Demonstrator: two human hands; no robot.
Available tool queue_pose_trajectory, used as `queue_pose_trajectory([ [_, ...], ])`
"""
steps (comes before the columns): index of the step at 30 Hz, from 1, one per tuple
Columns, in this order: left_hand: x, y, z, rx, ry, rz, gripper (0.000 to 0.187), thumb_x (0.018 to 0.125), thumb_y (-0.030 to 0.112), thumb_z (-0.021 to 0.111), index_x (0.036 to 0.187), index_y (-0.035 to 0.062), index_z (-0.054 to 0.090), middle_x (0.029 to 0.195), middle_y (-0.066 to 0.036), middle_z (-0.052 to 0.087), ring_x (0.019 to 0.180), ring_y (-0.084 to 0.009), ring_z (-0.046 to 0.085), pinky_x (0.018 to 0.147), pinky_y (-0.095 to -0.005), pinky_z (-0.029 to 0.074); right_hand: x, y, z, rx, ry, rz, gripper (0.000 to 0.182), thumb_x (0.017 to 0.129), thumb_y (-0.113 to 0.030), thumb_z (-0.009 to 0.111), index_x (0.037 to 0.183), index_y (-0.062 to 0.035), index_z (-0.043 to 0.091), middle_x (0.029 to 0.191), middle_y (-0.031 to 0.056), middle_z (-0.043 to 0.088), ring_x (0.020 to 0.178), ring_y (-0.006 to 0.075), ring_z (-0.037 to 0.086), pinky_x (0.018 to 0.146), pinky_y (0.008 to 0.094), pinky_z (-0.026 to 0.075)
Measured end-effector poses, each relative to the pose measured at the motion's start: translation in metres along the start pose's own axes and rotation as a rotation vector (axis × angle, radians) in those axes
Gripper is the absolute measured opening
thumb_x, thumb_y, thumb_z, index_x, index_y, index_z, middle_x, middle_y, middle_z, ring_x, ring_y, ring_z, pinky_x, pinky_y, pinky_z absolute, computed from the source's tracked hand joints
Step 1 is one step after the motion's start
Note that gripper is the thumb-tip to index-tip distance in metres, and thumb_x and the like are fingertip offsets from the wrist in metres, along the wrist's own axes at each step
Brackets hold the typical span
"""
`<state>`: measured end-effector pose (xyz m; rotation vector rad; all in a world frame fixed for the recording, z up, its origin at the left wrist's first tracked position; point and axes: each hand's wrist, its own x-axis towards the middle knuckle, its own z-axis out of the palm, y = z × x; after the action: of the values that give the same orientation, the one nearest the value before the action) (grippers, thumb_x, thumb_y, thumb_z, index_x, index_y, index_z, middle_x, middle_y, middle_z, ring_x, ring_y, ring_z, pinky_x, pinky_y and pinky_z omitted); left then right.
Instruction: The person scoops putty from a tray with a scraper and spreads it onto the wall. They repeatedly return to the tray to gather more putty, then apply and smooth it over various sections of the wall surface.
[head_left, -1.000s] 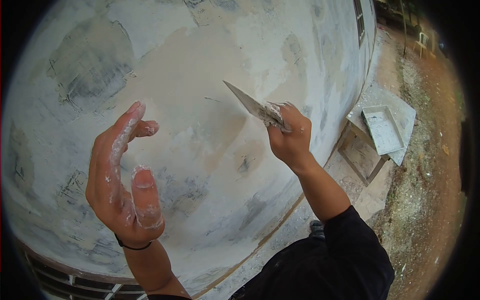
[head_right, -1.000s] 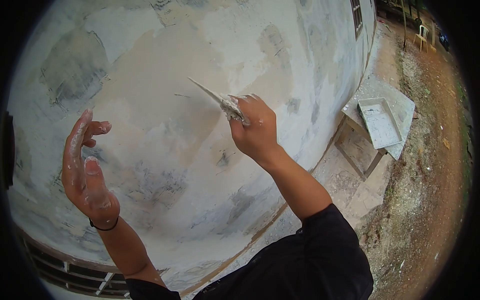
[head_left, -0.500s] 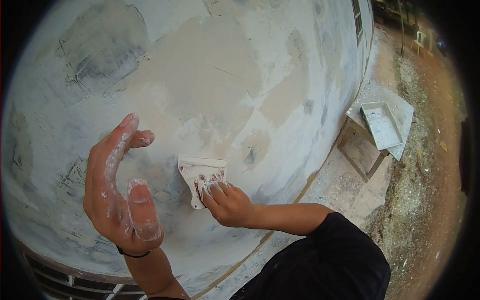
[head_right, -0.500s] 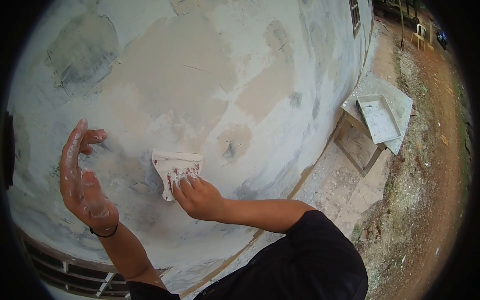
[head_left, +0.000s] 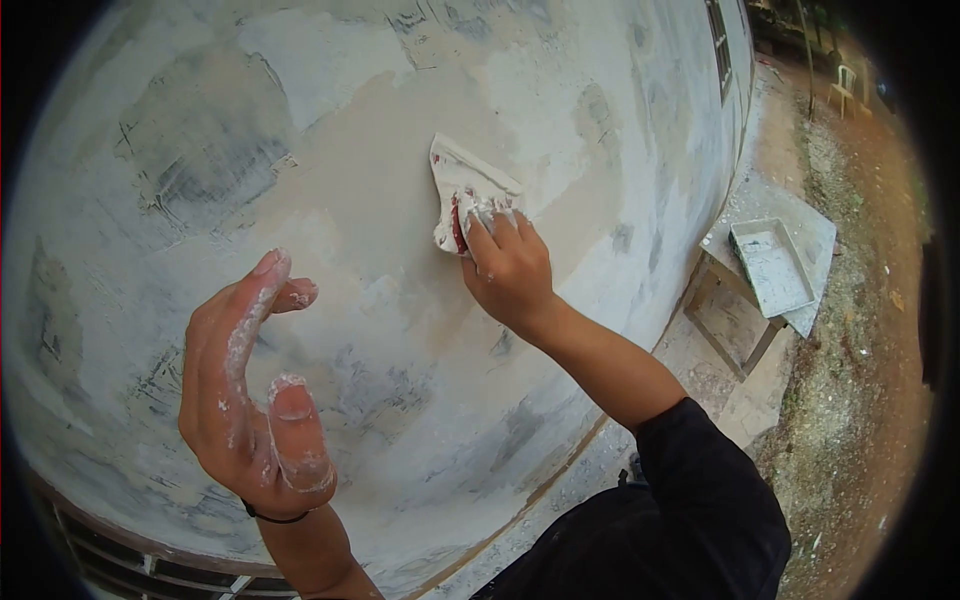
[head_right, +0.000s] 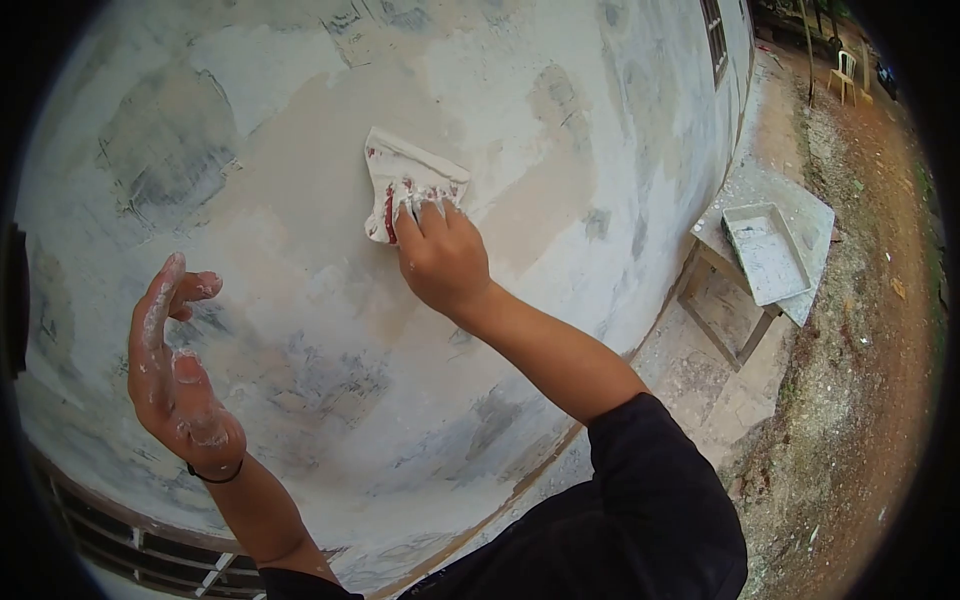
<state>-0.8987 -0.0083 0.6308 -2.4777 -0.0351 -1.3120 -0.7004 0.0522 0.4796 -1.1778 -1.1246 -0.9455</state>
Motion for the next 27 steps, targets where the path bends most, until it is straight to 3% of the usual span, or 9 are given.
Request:
queue_pose_trajectory([
  [2, 0.002, 0.001, 0.004, 0.005, -0.008, -0.015, 0.043, 0.076, 0.016, 0.044, 0.11, -0.0068, 0.055, 0.099, -0.023, 0.062, 0.079, -0.0272, 0.062, 0.072, -0.0379, 0.051, -0.019, -0.026, 0.001, 0.04, -0.113, -0.001, 0.032, 0.059, -0.002, 0.065, 0.091, 0.0025, 0.061, 0.078, 0.0168, 0.057, 0.068, 0.0305, 0.057, 0.055, 0.0339, 0.048],
  [4, 0.004, 0.003, 0.008, 0.038, -0.015, -0.03, 0.042, 0.076, 0.017, 0.044, 0.109, -0.0068, 0.055, 0.099, -0.023, 0.061, 0.079, -0.0276, 0.062, 0.072, -0.038, 0.051, -0.035, -0.053, 0.0, 0.047, -0.08, -0.103, 0.029, 0.062, -0.007, 0.062, 0.09, 0.0017, 0.062, 0.077, 0.0152, 0.057, 0.067, 0.027, 0.058, 0.05, 0.0292, 0.048],
  [10, 0.009, 0.01, 0.011, 0.062, -0.039, -0.02, 0.043, 0.077, 0.019, 0.043, 0.109, -0.0065, 0.054, 0.099, -0.023, 0.061, 0.078, -0.0276, 0.062, 0.071, -0.0391, 0.051, -0.084, -0.117, -0.031, 0.293, -0.211, -0.167, 0.027, 0.066, -0.012, 0.06, 0.089, 0.0014, 0.062, 0.076, 0.0132, 0.057, 0.062, 0.0225, 0.058, 0.045, 0.0276, 0.047],
  [14, 0.012, 0.011, 0.013, 0.05, -0.021, -0.015, 0.043, 0.077, 0.02, 0.043, 0.109, -0.0062, 0.054, 0.098, -0.023, 0.061, 0.078, -0.0277, 0.062, 0.071, -0.0391, 0.051, -0.078, -0.1, -0.062, 0.468, -0.373, -0.135, 0.026, 0.067, -0.01, 0.062, 0.09, 0.0016, 0.061, 0.076, 0.012, 0.058, 0.065, 0.0231, 0.059, 0.051, 0.0301, 0.049],
  [17, 0.013, 0.01, 0.012, 0.068, -0.02, -0.007, 0.044, 0.077, 0.021, 0.042, 0.11, -0.0058, 0.054, 0.098, -0.022, 0.062, 0.078, -0.0275, 0.062, 0.071, -0.0385, 0.051, -0.041, -0.055, -0.083, 0.557, -0.458, 0.012, 0.029, 0.062, 0.0, 0.067, 0.09, 0.0018, 0.06, 0.076, 0.0121, 0.057, 0.067, 0.0266, 0.058, 0.057, 0.0329, 0.048],
  [23, 0.008, 0.009, 0.017, 0.022, 0.002, -0.042, 0.04, 0.079, 0.019, 0.045, 0.11, -0.0043, 0.055, 0.098, -0.02, 0.062, 0.078, -0.0265, 0.062, 0.072, -0.0375, 0.051, 0.044, 0.035, -0.068, -0.031, 0.145, 0.076, 0.028, 0.062, 0.004, 0.063, 0.09, 0.0017, 0.06, 0.074, 0.0123, 0.058, 0.067, 0.0297, 0.055, 0.06, 0.0357, 0.046],
  [27, 0.005, 0.008, 0.015, 0.023, -0.071, -0.047, 0.038, 0.079, 0.017, 0.046, 0.109, -0.0044, 0.055, 0.099, -0.02, 0.062, 0.079, -0.0265, 0.062, 0.073, -0.0369, 0.051, 0.061, 0.034, -0.024, -0.118, 0.047, 0.103, 0.013, 0.066, 0.0, 0.06, 0.079, 0.0009, 0.057, 0.069, 0.0139, 0.054, 0.063, 0.0302, 0.054, 0.06, 0.0363, 0.048],
])
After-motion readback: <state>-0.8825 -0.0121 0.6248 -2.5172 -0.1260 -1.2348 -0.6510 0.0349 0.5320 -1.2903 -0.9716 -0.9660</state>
